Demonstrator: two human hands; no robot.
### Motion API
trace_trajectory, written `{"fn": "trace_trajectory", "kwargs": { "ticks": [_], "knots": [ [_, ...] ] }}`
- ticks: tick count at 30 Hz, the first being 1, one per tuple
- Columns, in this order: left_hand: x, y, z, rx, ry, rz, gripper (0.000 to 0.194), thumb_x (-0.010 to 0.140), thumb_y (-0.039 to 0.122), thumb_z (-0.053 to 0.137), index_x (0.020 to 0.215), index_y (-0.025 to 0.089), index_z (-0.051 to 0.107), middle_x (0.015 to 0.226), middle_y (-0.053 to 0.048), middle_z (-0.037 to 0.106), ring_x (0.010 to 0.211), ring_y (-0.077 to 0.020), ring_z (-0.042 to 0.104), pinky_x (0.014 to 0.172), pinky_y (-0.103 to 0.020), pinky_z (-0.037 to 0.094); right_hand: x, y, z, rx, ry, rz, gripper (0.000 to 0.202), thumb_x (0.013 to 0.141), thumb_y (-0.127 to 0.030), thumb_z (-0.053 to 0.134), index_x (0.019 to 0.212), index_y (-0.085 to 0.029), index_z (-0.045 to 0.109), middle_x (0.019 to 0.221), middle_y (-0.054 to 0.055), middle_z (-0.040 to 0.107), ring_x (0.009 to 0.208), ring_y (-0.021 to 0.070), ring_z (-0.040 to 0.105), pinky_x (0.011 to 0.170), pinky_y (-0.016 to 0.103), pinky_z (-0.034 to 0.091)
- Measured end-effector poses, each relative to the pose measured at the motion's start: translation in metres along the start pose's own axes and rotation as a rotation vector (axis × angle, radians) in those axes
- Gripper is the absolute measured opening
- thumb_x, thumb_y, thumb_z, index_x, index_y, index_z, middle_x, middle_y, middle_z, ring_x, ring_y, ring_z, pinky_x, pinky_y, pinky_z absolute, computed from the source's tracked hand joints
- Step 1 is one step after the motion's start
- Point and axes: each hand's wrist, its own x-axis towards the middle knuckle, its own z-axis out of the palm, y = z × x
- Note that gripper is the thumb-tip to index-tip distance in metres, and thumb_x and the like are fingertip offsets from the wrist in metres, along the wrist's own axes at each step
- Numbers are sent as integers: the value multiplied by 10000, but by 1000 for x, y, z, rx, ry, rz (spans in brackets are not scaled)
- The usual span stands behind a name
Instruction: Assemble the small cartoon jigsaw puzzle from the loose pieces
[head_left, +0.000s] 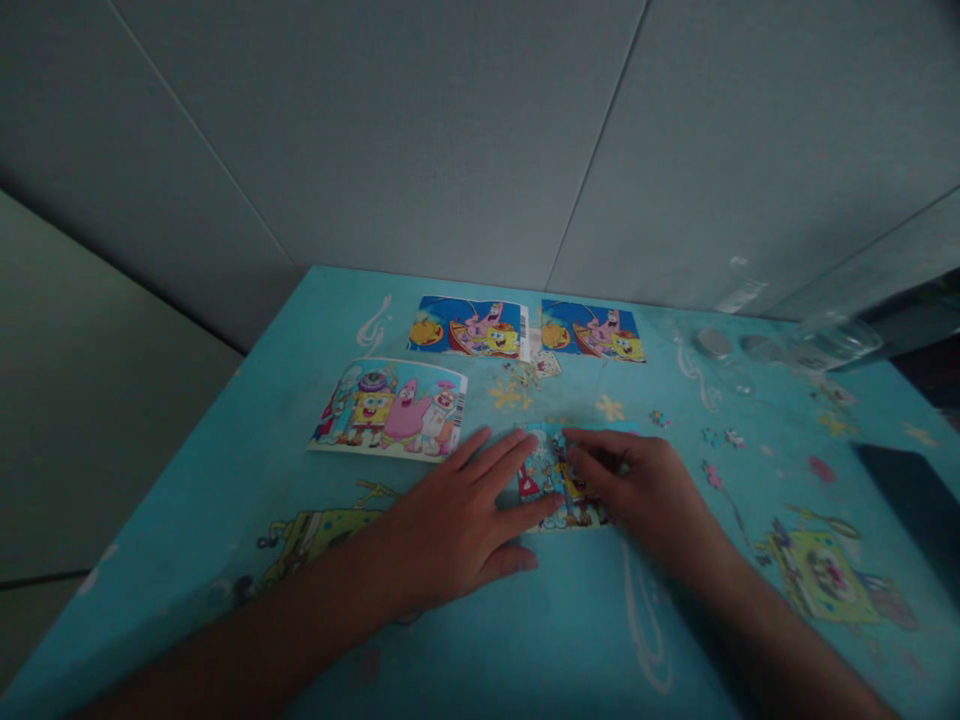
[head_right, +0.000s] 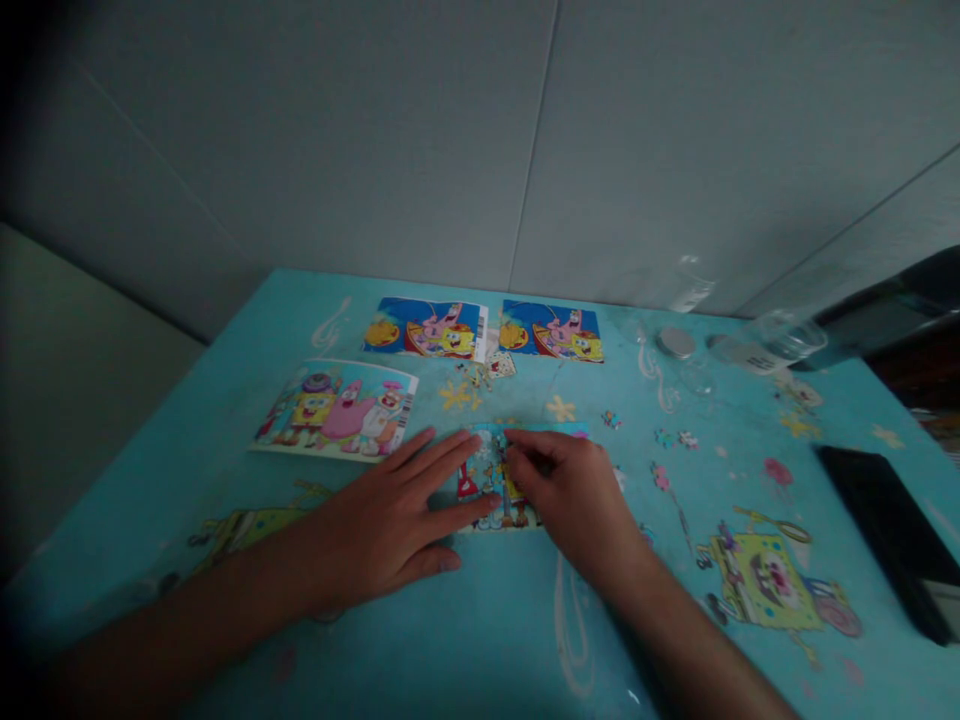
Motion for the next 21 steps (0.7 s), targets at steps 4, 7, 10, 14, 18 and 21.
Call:
{"fn": "trace_trajectory", "kwargs": {
  "ticks": [4,7,10,14,18,21],
  "knots": [
    [0,0,1,3,6,8,544,1056,535,531,1547,305,481,1679,-233,284,1578,-395,250,1228,-657,265,-2,3,6,-133,3,-72,280,949,-303,655,1159,-213,817,932,43,827,753,216,743,716,342,544],
    [0,0,0,0,3,0,541,1044,546,551,1529,312,504,1676,-225,297,1571,-402,265,1220,-664,277,-1,4,9,-187,9,-106,261,956,-296,668,1161,-222,811,958,49,830,773,224,757,723,342,544],
    [1,0,-1,-7,-7,-5,529,1040,544,561,1512,307,526,1676,-223,300,1563,-411,282,1216,-667,283,-1,3,10,-251,16,-147,207,962,-298,682,1103,-236,819,935,47,824,765,222,753,713,333,531],
    [1,1,-1,-3,-11,-5,533,1048,545,542,1526,312,504,1685,-221,275,1577,-394,253,1227,-663,262,-1,1,12,-319,5,-178,148,961,-281,702,1048,-240,815,906,40,805,751,209,732,712,320,513],
    [0,1,-1,0,-14,-9,543,1037,544,565,1527,318,499,1694,-204,267,1582,-381,246,1234,-650,260,-1,1,11,-363,-6,-219,135,969,-289,704,1046,-238,802,875,30,780,733,197,707,699,308,500],
    [0,2,-2,-1,-14,-10,537,1033,540,579,1517,316,516,1691,-201,281,1572,-389,270,1231,-646,268,-1,1,8,-361,22,-267,158,995,-275,666,1071,-227,796,902,43,774,765,195,712,728,304,508]
  ]
}}
